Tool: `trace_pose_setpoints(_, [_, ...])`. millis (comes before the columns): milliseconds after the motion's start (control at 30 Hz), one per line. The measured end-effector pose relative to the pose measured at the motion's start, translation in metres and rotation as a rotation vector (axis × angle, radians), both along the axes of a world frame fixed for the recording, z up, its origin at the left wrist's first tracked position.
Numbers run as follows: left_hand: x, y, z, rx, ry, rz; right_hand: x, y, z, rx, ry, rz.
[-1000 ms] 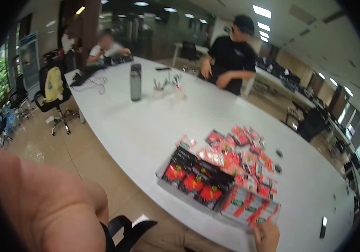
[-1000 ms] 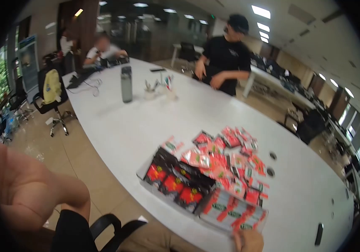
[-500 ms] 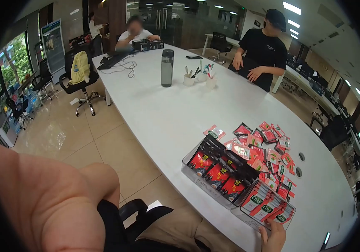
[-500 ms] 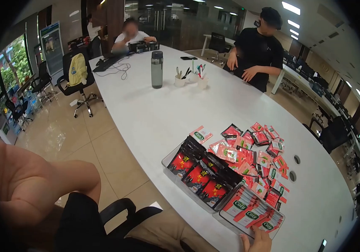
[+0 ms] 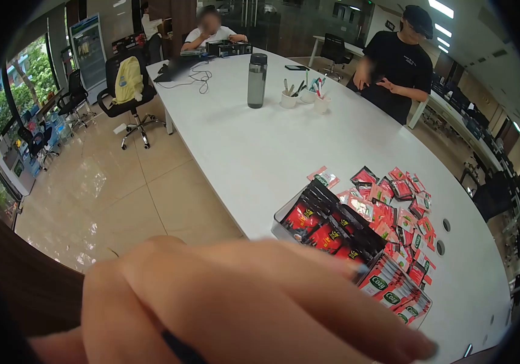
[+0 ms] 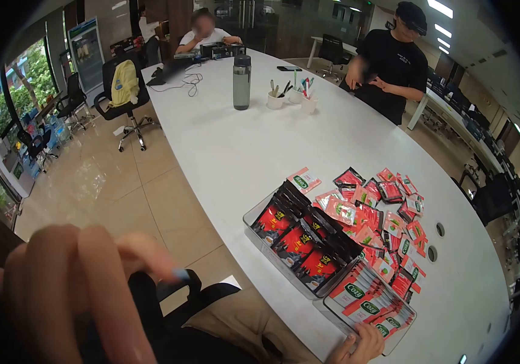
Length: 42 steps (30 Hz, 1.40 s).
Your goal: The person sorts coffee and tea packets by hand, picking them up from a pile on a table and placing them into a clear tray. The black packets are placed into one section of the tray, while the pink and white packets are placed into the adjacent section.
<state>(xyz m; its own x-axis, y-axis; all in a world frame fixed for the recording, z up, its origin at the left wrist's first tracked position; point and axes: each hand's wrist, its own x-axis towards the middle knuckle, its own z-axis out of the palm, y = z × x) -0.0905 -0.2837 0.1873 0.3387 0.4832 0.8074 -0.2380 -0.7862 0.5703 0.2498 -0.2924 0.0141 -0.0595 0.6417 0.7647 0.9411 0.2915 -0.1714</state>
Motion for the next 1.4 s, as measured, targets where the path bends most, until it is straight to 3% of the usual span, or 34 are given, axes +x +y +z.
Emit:
trace_pose_setpoints(100, [0.015,0.010,-0.008,-0.005,0.132,-0.038,0.025,0.010,-0.013,0.102,-0.237,0.060])
trace_pose_setpoints(133, [0.020,0.013,-0.009,0.001,0.167,-0.047,0.012,-0.002,-0.008,-0.059,-0.044,-0.004])
trace_pose_setpoints(300, [0.032,0.025,-0.017,0.057,0.240,-0.058,0.017,-0.008,-0.017,-0.231,-0.016,-0.086])
trace_pose_setpoints(567, [0.044,0.029,-0.034,0.090,0.279,-0.076,0.021,-0.002,-0.035,-0.159,0.126,-0.019])
trace_pose_setpoints(700, [0.047,0.029,-0.040,0.092,0.260,-0.065,0.000,-0.006,-0.018,-0.157,0.128,-0.160])
trace_pose_setpoints(800, [0.049,0.030,-0.047,0.087,0.210,-0.054,0.003,-0.004,-0.022,-0.118,0.137,-0.136])
trace_pose_setpoints(900, [0.047,0.028,-0.055,0.085,0.130,-0.027,0.084,0.012,-0.049,-0.178,-0.382,0.187])
trace_pose_setpoints(967, [0.044,0.026,-0.064,0.081,0.015,0.016,0.062,0.000,-0.062,-0.136,-0.108,0.012])
trace_pose_setpoints(1033, [0.043,0.023,-0.078,0.105,-0.162,0.062,0.007,-0.002,-0.032,-0.060,0.088,-0.154])
trace_pose_setpoints(1167, [0.047,0.017,-0.104,0.246,-0.525,0.038,-0.002,0.003,0.003,-0.050,0.001,0.010])
trace_pose_setpoints(1400, [0.053,0.003,-0.111,0.375,-0.611,-0.191,-0.001,0.006,0.003,-0.050,-0.063,0.009])
